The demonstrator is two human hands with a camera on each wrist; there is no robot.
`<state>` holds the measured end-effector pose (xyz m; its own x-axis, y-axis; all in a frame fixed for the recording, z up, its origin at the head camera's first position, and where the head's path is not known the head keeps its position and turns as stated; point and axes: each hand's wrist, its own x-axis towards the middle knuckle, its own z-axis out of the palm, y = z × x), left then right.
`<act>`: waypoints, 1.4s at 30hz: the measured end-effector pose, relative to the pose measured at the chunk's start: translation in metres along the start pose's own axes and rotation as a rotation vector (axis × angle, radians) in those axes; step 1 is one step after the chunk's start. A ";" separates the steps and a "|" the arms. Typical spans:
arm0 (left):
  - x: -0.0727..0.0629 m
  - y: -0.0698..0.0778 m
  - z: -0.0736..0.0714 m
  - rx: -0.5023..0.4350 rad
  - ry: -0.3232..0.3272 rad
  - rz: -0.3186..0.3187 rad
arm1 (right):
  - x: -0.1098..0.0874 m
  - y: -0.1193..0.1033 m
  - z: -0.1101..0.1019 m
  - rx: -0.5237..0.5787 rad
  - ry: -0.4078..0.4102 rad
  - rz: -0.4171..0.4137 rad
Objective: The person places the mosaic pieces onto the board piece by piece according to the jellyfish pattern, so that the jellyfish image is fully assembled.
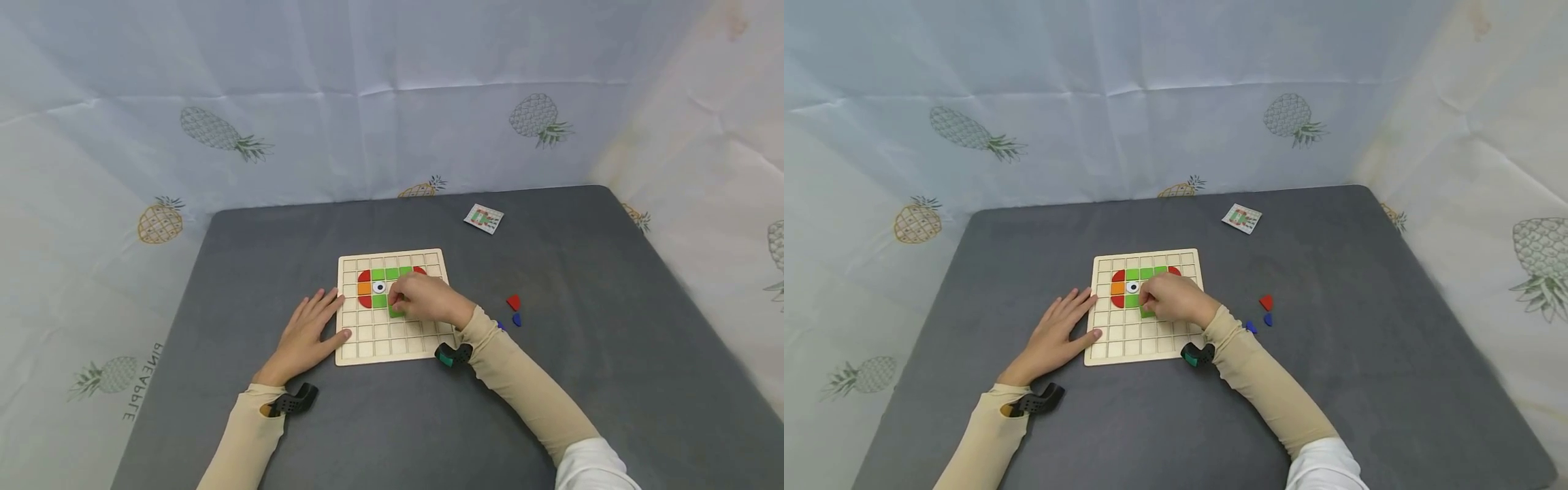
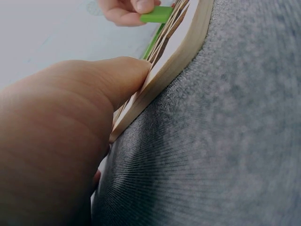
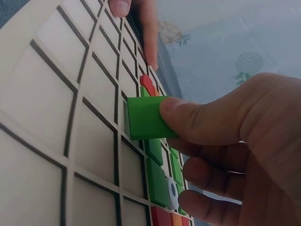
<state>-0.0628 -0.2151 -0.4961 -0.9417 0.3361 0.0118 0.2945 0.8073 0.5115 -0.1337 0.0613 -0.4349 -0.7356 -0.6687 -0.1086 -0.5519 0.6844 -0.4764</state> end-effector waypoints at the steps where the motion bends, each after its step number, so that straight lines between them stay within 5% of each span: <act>1: 0.000 0.000 0.001 -0.002 0.005 0.003 | 0.001 0.000 0.001 -0.001 -0.005 0.006; 20: 0.001 -0.005 -0.001 -0.002 -0.018 -0.017 | 0.003 -0.004 0.009 -0.077 0.005 -0.004; 42: 0.004 -0.002 0.006 -0.039 0.056 -0.039 | 0.000 -0.001 0.018 -0.112 0.058 -0.023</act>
<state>-0.0665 -0.2122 -0.5020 -0.9604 0.2761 0.0384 0.2517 0.7996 0.5453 -0.1264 0.0553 -0.4498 -0.7420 -0.6688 -0.0464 -0.6069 0.6996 -0.3772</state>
